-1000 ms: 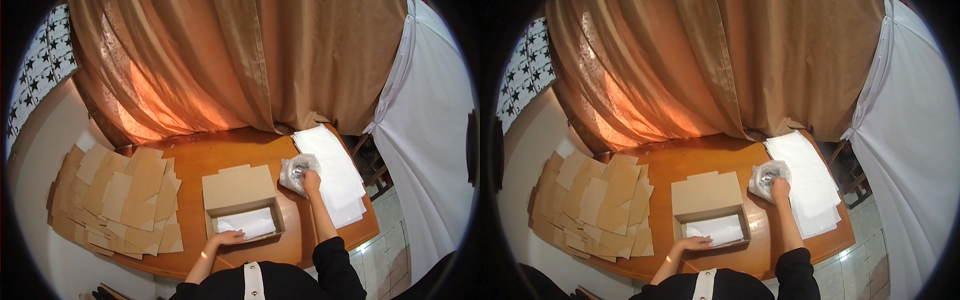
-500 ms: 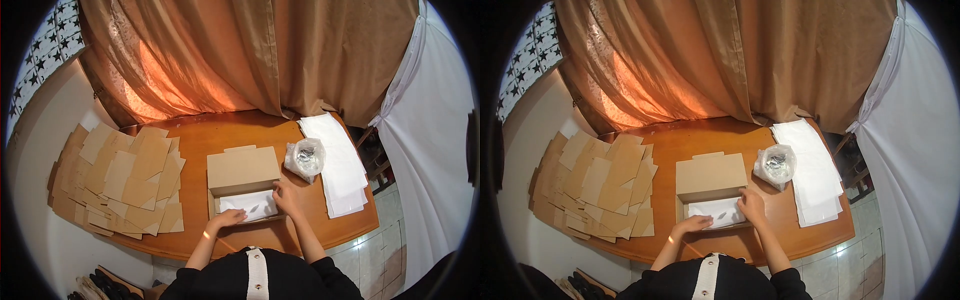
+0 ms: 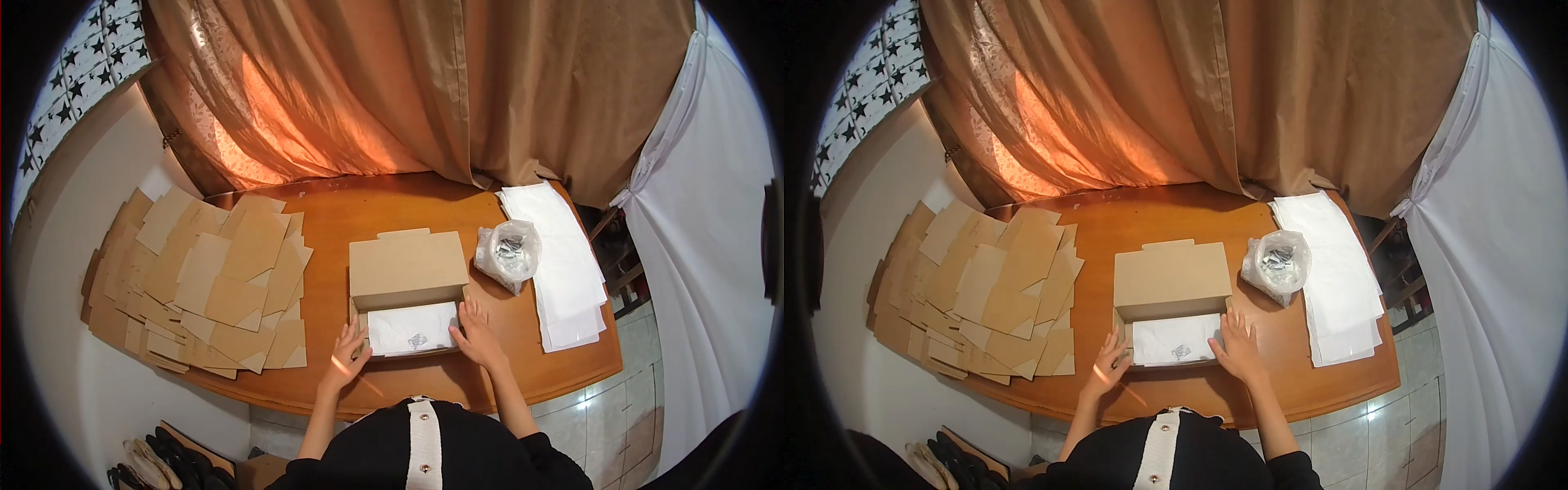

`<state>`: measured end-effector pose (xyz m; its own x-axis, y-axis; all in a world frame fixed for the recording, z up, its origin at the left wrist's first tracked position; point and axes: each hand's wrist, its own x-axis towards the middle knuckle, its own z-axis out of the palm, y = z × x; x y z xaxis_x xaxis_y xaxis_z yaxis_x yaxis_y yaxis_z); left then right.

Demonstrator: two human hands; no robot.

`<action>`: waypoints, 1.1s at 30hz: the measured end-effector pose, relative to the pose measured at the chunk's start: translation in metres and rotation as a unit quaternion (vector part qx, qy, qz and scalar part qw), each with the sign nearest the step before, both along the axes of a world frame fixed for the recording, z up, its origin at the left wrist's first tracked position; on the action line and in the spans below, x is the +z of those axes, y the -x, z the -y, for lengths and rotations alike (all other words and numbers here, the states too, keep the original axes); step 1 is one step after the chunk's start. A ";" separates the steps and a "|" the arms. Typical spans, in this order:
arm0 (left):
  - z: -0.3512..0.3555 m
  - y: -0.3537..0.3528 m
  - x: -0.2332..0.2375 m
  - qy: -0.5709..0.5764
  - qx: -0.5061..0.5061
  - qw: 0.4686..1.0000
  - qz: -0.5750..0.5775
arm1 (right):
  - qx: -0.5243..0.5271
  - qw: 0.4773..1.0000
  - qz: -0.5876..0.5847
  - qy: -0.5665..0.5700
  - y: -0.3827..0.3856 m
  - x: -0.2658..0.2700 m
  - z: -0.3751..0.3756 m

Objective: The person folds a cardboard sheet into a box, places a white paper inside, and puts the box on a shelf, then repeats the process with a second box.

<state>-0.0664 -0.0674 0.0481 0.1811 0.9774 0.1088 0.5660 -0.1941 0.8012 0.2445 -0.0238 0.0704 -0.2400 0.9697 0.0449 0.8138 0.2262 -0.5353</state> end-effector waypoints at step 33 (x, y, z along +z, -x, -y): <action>-0.083 -0.005 0.028 -0.035 0.041 0.998 -0.036 | -0.119 0.815 -0.565 0.056 -0.007 -0.040 -0.031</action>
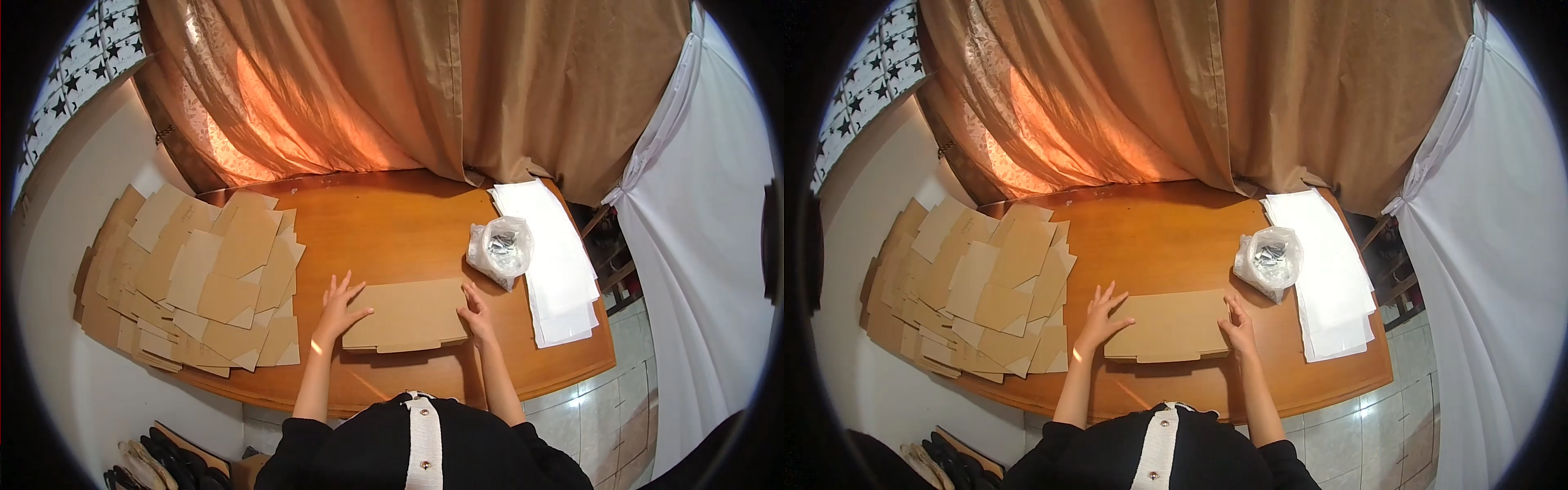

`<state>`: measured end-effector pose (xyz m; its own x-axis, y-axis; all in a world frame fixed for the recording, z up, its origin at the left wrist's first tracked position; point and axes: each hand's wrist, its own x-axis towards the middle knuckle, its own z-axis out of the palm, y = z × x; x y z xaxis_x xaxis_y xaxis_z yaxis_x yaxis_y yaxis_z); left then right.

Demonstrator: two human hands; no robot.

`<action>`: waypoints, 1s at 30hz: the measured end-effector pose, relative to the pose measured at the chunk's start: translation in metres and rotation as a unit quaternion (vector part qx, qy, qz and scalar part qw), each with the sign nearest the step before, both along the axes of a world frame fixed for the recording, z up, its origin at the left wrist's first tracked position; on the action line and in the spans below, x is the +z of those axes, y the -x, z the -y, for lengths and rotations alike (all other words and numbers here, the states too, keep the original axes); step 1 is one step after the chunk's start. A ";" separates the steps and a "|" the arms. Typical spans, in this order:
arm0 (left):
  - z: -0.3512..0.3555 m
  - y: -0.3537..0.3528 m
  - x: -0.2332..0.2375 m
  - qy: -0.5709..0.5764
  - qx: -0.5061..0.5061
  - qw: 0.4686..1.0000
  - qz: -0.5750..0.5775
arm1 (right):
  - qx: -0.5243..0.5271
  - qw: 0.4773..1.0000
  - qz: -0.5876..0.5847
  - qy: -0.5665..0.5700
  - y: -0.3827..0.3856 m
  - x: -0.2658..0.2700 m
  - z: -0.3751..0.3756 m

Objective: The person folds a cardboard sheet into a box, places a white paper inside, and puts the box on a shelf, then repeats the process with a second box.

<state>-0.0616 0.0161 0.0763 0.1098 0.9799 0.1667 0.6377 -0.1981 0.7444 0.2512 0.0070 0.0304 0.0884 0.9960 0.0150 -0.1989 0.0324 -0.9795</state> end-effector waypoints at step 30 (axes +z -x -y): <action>0.055 -0.031 -0.013 -0.105 -0.115 0.922 -0.355 | 0.138 0.778 0.602 -0.116 0.026 0.053 0.055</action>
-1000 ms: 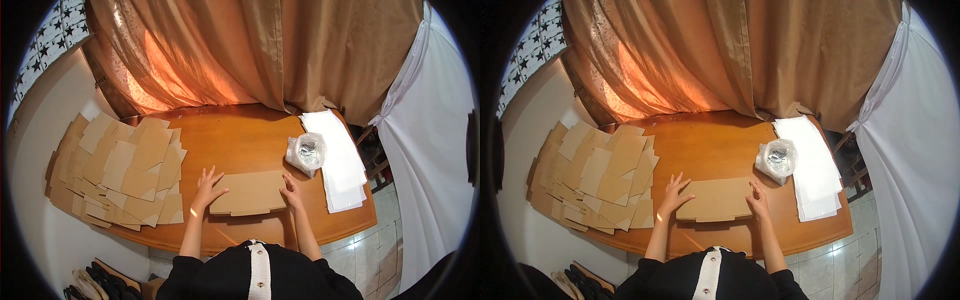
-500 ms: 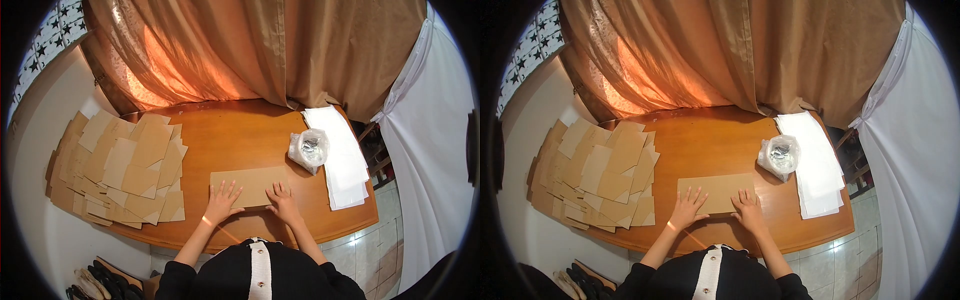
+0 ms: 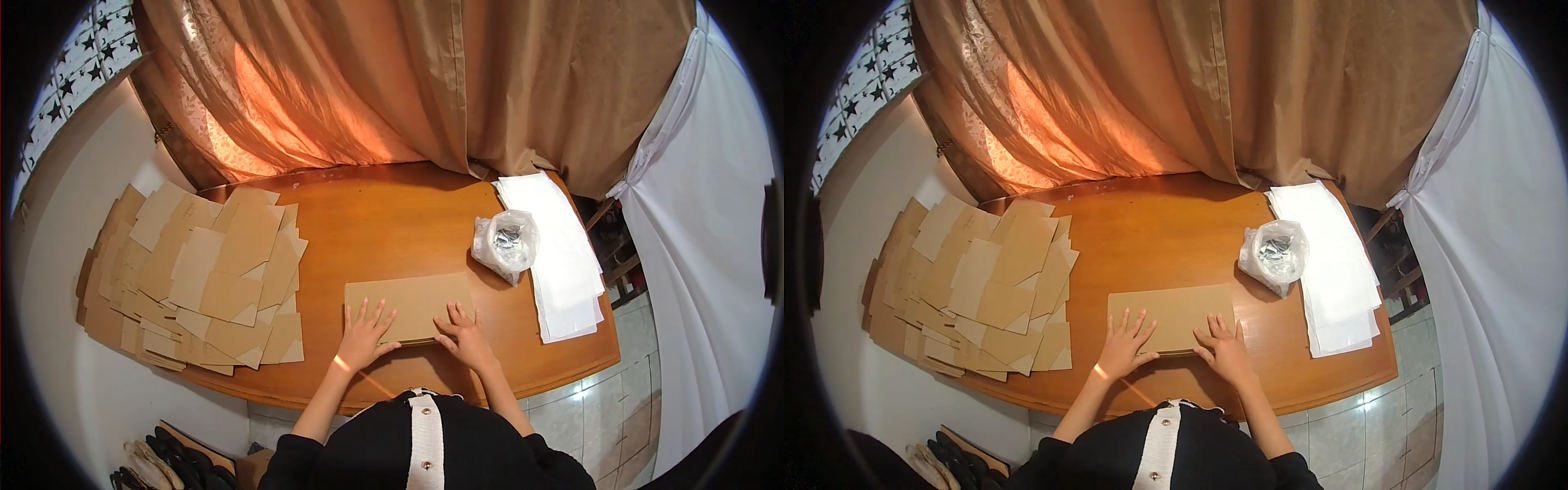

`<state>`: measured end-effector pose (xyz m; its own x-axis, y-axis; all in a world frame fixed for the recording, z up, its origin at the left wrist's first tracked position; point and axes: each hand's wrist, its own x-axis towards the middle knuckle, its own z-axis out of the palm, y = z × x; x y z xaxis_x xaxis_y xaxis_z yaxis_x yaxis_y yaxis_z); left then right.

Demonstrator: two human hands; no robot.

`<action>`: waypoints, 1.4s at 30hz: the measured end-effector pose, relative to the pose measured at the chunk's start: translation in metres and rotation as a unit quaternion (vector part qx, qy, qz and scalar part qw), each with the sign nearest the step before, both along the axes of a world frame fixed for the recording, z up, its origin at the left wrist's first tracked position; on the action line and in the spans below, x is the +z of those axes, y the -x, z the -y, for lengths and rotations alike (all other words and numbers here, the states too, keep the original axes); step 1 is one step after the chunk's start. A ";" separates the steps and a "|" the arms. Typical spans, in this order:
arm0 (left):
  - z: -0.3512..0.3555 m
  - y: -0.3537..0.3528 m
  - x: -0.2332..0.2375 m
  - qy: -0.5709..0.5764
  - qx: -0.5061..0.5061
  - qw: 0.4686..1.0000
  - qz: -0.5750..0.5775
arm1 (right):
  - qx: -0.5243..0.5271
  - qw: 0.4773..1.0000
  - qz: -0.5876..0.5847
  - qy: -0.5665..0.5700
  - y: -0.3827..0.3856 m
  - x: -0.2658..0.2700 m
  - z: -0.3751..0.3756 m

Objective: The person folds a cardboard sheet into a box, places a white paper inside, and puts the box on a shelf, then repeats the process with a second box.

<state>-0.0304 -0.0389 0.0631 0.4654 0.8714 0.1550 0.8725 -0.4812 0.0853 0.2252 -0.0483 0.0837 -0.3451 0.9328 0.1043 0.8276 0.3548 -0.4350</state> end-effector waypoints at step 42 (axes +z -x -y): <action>0.298 0.074 0.054 -0.113 0.271 0.719 0.630 | 0.248 0.801 -0.489 0.240 0.203 0.029 0.164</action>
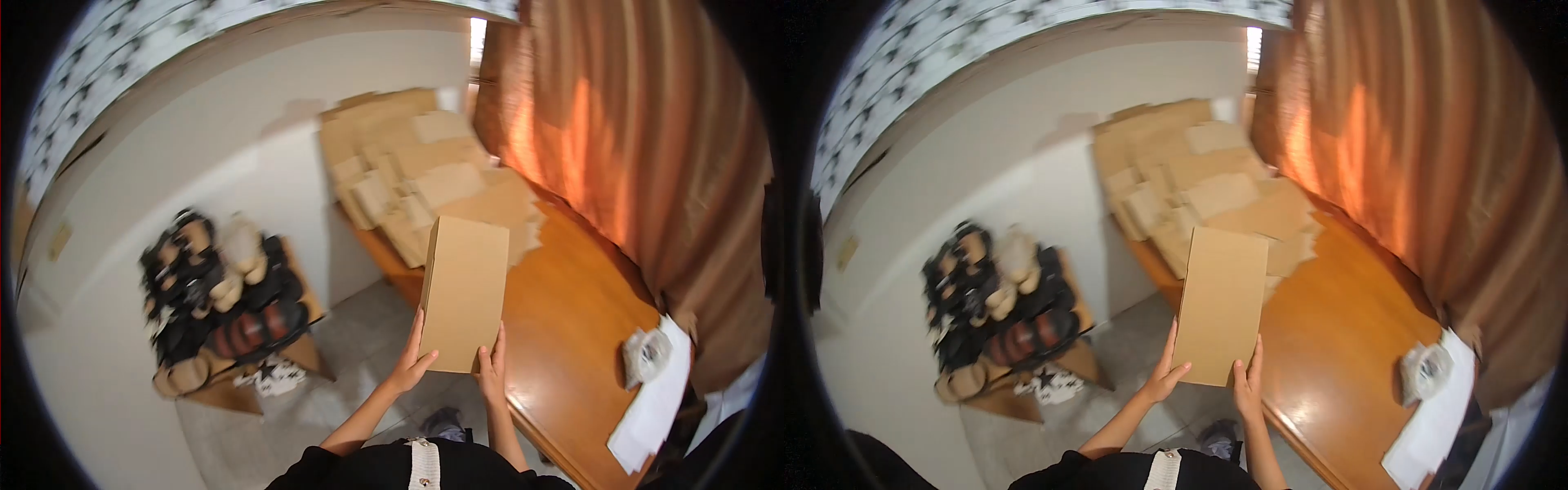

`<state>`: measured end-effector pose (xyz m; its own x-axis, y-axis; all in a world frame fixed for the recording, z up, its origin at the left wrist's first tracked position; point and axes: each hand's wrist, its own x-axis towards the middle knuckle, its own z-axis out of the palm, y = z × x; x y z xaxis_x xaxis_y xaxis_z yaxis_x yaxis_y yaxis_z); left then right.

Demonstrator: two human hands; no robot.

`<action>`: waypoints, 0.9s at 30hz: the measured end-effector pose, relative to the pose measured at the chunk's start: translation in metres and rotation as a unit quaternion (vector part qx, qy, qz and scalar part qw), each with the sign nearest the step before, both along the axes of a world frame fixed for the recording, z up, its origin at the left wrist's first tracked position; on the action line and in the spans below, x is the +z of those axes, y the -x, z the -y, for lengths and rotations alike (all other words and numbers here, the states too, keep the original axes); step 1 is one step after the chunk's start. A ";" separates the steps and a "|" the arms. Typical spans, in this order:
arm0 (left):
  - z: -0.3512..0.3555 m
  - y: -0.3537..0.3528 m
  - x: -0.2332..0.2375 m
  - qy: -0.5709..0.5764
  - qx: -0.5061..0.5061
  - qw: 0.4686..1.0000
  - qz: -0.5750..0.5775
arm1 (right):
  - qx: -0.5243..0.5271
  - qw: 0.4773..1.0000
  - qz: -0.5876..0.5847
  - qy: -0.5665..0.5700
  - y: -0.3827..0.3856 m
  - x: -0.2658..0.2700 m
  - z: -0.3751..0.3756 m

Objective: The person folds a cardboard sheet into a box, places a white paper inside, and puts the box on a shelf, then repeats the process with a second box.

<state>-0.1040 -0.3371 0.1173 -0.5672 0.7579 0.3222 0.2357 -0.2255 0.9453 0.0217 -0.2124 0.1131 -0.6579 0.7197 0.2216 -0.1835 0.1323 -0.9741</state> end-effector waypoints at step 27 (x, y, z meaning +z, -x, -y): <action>0.674 -0.052 0.177 -0.035 0.609 0.745 -0.269 | 0.682 0.579 -0.278 -0.350 0.219 0.222 0.621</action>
<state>-0.0517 -1.0107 0.2945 -0.5951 -0.2425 0.7662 0.6471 0.4209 0.6357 -0.1973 -0.8330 0.3355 -0.1948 -0.7790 0.5960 -0.8422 -0.1786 -0.5087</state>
